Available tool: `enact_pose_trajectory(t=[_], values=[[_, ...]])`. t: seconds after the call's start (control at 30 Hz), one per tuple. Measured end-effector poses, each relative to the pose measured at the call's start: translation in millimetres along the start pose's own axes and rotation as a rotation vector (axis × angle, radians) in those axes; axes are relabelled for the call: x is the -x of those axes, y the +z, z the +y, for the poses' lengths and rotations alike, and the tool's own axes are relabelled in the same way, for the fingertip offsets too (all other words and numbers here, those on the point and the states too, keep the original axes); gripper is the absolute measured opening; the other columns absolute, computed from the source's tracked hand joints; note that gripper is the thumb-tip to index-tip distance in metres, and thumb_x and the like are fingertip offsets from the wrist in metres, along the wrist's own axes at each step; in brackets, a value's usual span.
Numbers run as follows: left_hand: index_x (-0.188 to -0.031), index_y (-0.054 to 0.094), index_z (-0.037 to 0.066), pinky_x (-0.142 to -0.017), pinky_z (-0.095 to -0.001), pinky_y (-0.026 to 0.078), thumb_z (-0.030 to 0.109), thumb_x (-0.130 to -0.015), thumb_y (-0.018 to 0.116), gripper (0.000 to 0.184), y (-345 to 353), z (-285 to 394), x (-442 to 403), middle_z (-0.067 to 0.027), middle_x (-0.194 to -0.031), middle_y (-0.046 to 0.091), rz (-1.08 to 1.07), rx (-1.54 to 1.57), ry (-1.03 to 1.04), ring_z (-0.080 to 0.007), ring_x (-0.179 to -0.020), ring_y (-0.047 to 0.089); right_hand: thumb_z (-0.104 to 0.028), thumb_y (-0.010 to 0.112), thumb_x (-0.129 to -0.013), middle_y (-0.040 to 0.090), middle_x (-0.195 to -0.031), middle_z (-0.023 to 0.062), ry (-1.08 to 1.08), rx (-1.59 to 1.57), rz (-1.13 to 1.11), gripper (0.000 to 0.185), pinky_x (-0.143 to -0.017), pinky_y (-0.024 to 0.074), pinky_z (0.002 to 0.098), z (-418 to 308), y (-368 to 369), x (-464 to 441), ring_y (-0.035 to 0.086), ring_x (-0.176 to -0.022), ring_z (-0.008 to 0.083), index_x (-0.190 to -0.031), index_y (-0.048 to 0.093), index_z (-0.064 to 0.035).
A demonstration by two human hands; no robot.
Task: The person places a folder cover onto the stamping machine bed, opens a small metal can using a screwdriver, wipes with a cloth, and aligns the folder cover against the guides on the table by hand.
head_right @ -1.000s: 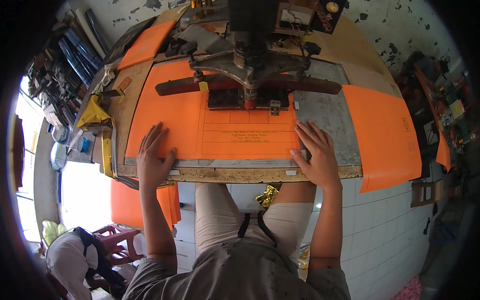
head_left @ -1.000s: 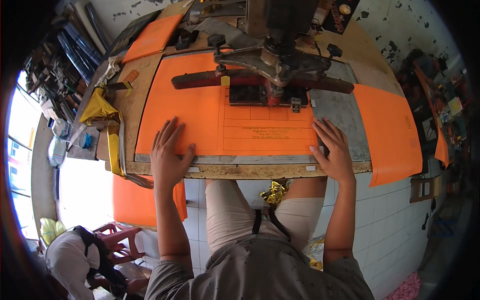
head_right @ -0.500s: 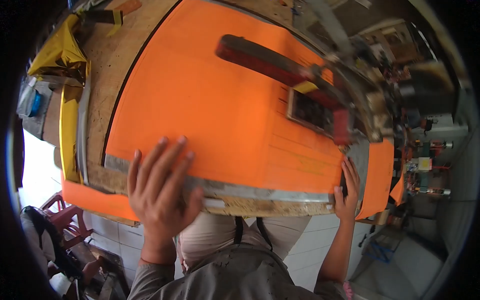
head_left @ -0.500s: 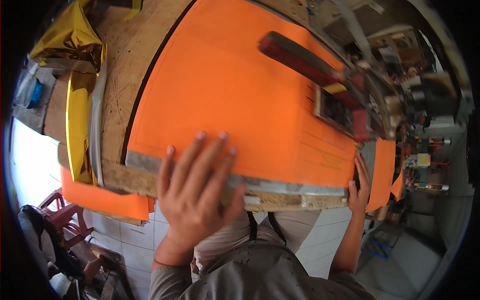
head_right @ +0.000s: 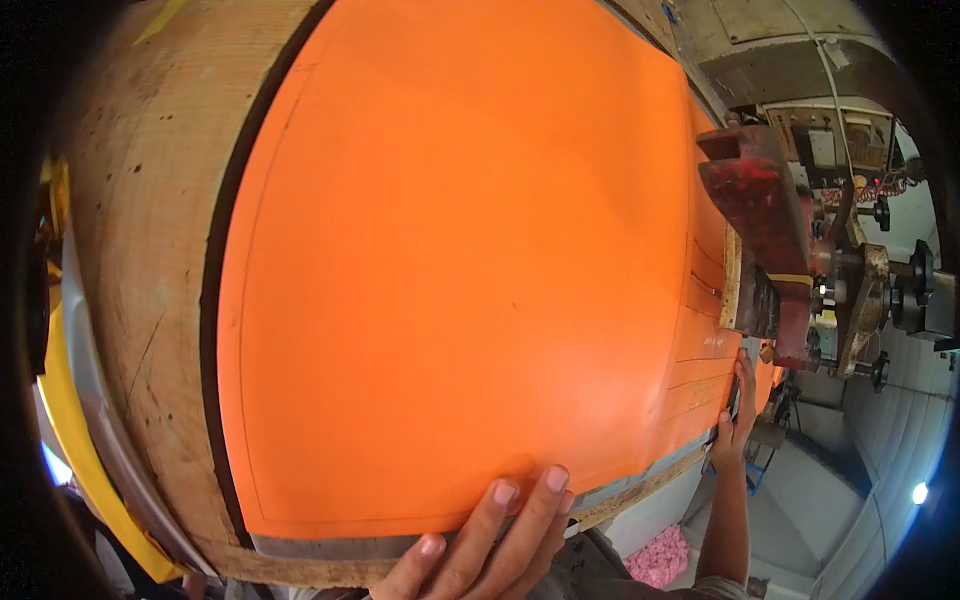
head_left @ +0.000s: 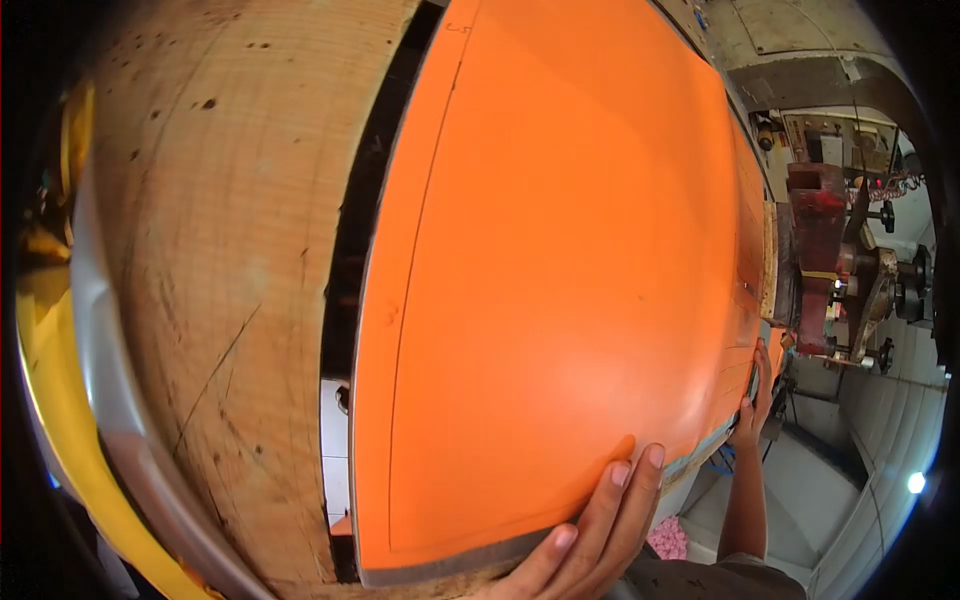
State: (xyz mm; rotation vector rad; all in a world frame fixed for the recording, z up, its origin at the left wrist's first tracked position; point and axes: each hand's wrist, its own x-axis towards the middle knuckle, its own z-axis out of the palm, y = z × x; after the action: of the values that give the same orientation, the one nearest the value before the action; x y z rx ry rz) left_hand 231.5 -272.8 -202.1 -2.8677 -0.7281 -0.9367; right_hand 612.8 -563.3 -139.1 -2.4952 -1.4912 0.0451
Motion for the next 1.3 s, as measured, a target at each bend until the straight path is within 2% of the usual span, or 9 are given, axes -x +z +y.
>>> enact_pose_trajectory(t=[0.33, 0.63, 1.13, 1.3], values=[[-0.15, 0.066, 0.021, -0.135, -0.0577, 0.022, 0.043, -0.115, 0.046, 0.046, -33.4, -0.2, -10.8, 0.0075, -0.166, 0.056, -0.308, 0.158, -0.012, -0.0201, -0.157, 0.047, -0.055, 0.042, -0.11, 0.044, -0.17, 0.0289, 0.034, 0.112, -0.028, 0.081, -0.131, 0.0286, 0.0537, 8.9, -5.7, 8.3, 0.039, -0.16, 0.0444, -0.161, 0.045, 0.0078], [-0.149, 0.067, 0.024, -0.135, -0.0586, 0.022, 0.051, -0.115, 0.043, 0.05, -31.5, 4.9, -12.3, 0.01, -0.168, 0.054, -0.342, 0.174, -0.059, -0.0188, -0.159, 0.045, -0.055, 0.04, -0.111, 0.044, -0.17, 0.0275, 0.013, 0.142, -0.041, 0.081, -0.13, 0.0286, 0.0542, 16.3, -6.0, 13.7, 0.038, -0.16, 0.0453, -0.164, 0.043, 0.0074], [-0.155, 0.06, 0.028, -0.136, -0.0598, 0.022, 0.053, -0.115, 0.036, 0.053, -26.9, 9.6, -18.2, 0.0131, -0.17, 0.05, -0.355, 0.086, -0.102, -0.017, -0.16, 0.042, -0.05, 0.04, -0.111, 0.046, -0.169, 0.0273, 0.033, 0.173, -0.057, 0.078, -0.131, 0.026, 0.0554, 13.7, -10.4, 17.0, 0.038, -0.16, 0.0461, -0.163, 0.045, 0.0083], [-0.158, 0.058, 0.031, -0.136, -0.0588, 0.023, 0.054, -0.115, 0.036, 0.054, -40.6, 11.8, -20.8, 0.015, -0.17, 0.05, -0.427, 0.088, -0.112, -0.0151, -0.16, 0.043, -0.05, 0.04, -0.111, 0.047, -0.169, 0.0278, 0.03, 0.181, -0.066, 0.078, -0.131, 0.0255, 0.0559, 13.8, -14.8, 15.6, 0.038, -0.16, 0.0461, -0.162, 0.045, 0.0086]])
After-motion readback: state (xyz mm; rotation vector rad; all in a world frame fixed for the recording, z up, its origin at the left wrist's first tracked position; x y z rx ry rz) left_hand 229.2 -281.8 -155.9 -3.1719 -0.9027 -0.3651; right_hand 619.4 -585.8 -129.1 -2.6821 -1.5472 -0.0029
